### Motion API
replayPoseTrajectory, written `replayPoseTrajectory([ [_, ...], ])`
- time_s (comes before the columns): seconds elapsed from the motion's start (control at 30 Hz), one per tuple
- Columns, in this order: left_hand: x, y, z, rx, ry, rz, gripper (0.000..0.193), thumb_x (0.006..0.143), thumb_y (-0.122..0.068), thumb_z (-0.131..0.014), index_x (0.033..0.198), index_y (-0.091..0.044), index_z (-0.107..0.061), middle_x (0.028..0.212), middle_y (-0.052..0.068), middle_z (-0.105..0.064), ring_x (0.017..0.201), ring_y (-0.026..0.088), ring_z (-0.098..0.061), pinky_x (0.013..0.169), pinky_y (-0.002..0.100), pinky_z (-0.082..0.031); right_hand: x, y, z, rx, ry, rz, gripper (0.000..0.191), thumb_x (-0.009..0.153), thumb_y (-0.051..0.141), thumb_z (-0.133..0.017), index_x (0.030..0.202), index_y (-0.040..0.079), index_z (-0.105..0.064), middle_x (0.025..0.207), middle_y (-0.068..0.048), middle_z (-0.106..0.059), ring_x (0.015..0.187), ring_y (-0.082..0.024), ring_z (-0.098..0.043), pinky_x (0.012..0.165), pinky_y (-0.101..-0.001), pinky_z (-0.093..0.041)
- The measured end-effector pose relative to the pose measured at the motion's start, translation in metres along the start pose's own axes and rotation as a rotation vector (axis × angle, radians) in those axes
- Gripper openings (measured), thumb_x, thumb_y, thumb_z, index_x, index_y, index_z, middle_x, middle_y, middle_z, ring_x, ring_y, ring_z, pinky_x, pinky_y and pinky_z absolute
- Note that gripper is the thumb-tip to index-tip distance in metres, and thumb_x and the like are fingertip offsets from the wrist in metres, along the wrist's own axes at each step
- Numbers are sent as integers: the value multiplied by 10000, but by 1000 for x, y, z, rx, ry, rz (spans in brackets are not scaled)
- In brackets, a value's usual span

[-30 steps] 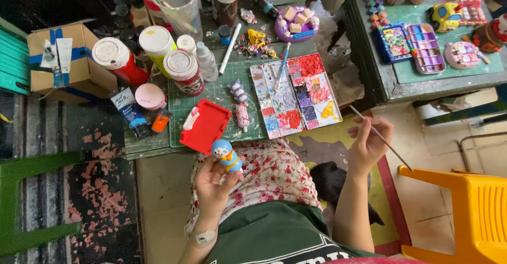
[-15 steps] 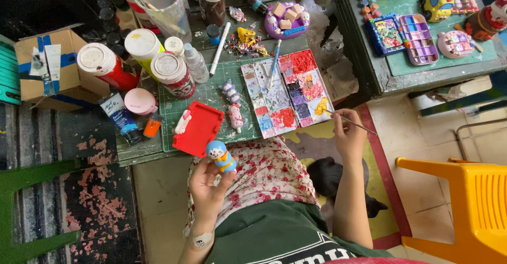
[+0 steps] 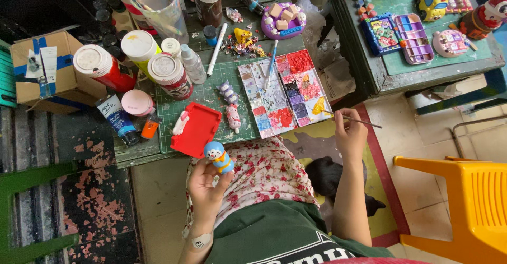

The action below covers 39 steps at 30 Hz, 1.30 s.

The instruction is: The person paints a small figurine with a paintbrush, dipping the brush in a water cup and dabbing it on a palette. They then pick up a paint tube, open it, squeeze paint onto the palette, and continue painting the figurine, turning it in their hands to reach different sides.

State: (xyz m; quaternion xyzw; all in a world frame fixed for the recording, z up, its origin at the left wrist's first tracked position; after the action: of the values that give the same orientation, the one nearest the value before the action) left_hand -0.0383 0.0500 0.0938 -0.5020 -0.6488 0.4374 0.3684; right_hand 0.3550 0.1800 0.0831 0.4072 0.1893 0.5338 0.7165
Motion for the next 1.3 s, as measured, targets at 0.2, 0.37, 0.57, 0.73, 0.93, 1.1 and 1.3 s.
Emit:
replayPoseTrajectory([
  [0.2, 1, 1, -6, 35, 32, -26, 459, 898, -17, -775, 1298, 33, -555, 1165, 187, -745, 1057, 182, -720, 945, 318, -568, -8, 11, -1, -39, 66, 51, 120, 1041, 139, -647, 1063, 21, -640, 860, -19, -742, 651, -80, -644, 585, -237, -493],
  [0.37, 6, 6, -7, -20, 11, 37, 448, 916, -53, -759, 1303, 30, -548, 1167, 192, -751, 870, 134, -681, 792, 307, -572, -14, 19, -8, 117, 157, 96, 82, 1036, 83, -607, 1087, 20, -619, 968, -57, -724, 755, -74, -636, 622, -242, -519],
  [0.57, 6, 4, -13, -65, 51, 59, 403, 956, -74, -713, 1296, 39, -528, 1184, 191, -745, 815, 139, -684, 746, 313, -582, -18, 27, -6, 341, 126, 133, 109, 1046, 28, -564, 1135, 7, -623, 1059, -66, -707, 818, -90, -641, 666, -235, -520],
  [0.73, 0, 10, -27, -191, 118, 84, 418, 978, -67, -739, 1312, 55, -519, 1108, 189, -695, 838, 164, -674, 747, 327, -570, -59, 50, -35, 1015, 312, 64, 79, 1064, -16, -597, 1110, 37, -561, 937, -94, -640, 747, -140, -616, 643, -272, -523],
  [0.93, -7, 17, -42, -216, 233, 114, 410, 994, -119, -723, 1310, 53, -526, 1180, 189, -730, 837, 167, -690, 762, 333, -597, -133, 107, -60, 1294, 724, 7, 85, 1057, 89, -554, 1100, 18, -536, 1000, -193, -688, 821, -215, -677, 726, -351, -573],
  [1.1, -13, 26, -43, -207, 241, 153, 411, 973, -96, -731, 1309, 52, -545, 1160, 159, -722, 892, 169, -701, 788, 339, -612, -139, 134, -58, 1135, 709, 118, 89, 1055, 51, -611, 1085, 24, -532, 1014, -178, -663, 900, -223, -660, 830, -363, -560],
  [1.3, -17, 35, -41, -152, 196, 135, 413, 929, -48, -758, 1284, 28, -559, 1120, 113, -711, 1013, 158, -702, 865, 326, -616, -144, 146, -59, 1161, 740, 134, 93, 1066, 65, -587, 1108, 44, -507, 1051, -165, -640, 944, -218, -649, 876, -375, -556],
])
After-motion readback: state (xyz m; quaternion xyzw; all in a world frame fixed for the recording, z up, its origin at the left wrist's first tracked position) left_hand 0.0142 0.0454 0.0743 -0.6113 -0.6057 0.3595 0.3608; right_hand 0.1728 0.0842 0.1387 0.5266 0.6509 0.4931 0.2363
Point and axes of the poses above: each hand's wrist, its own x-axis towards the middle knuckle, its own z-axis out of the back of the hand, y = z × x, the point moved 8 cm from there along x, towards the middle knuckle
